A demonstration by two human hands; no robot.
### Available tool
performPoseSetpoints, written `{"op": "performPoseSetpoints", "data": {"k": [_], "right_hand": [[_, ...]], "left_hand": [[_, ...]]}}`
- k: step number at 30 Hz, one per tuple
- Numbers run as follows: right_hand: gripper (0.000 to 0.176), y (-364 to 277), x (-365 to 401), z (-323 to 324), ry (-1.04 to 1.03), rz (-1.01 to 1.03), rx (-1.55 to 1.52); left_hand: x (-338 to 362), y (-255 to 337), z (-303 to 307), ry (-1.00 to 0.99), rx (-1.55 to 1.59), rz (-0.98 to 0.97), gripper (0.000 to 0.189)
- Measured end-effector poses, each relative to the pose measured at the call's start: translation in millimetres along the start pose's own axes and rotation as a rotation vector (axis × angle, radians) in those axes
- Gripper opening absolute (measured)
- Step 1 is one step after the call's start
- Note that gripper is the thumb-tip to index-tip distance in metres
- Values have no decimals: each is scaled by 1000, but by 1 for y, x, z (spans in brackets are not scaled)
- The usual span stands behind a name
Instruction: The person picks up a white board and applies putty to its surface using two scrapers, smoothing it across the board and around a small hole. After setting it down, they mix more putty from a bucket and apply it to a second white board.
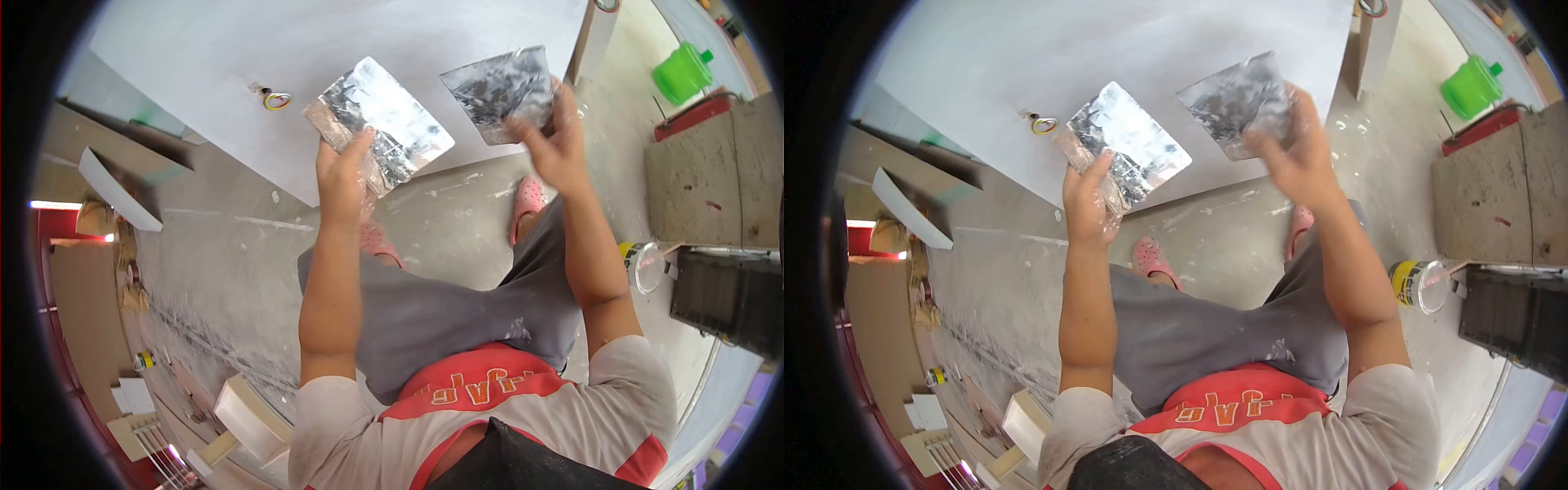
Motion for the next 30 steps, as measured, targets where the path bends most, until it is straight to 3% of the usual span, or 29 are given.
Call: {"op": "performPoseSetpoints", "data": {"k": [3,4,7,8,11,12,15,18,20,21,22,25,26,29,30], "right_hand": [[49,5,24,-60,-415,170,863],[56,12,28,-66,-389,107,828],[57,41,29,-46,-479,-9,1157],[53,40,29,-39,-417,-27,1164],[44,1,33,-42,-289,210,1089],[34,-12,41,-57,-365,349,1015],[32,2,72,-96,-474,407,1001],[24,99,78,-53,-280,111,1112],[25,209,108,26,66,-507,762],[21,228,132,53,316,-797,405],[20,236,142,81,529,-831,435],[26,237,128,131,936,-757,-409],[28,266,118,157,854,-702,-618],[27,244,69,158,716,-504,-813],[28,239,66,160,782,-447,-786]], "left_hand": [[5,-7,-5,24,-108,-64,42],[9,-6,-7,32,-144,-93,42],[15,6,-2,22,-114,-110,43],[17,14,-2,41,-108,-154,42],[14,7,22,156,-453,-204,43],[16,-1,25,140,-539,-166,41],[24,-25,22,38,-813,-6,37],[39,-29,24,-44,-1043,214,36],[37,-19,35,-20,-997,26,43],[37,-14,41,9,-1006,-66,43],[36,-4,44,43,-1007,-167,44],[35,5,46,71,-1067,-104,44],[37,6,42,64,-1078,-68,43],[33,7,32,38,-1140,-33,39],[31,6,32,32,-1167,-29,38]]}}
Point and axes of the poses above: each hand's wrist, its own x-axis away from the middle knuckle, its own z-axis out of the back of the hand, y = z × x, the point moved 9 cm from there along -x, towards the middle knuckle, and after that the axes turned 13 degrees about -x, right-handed, at the moved point
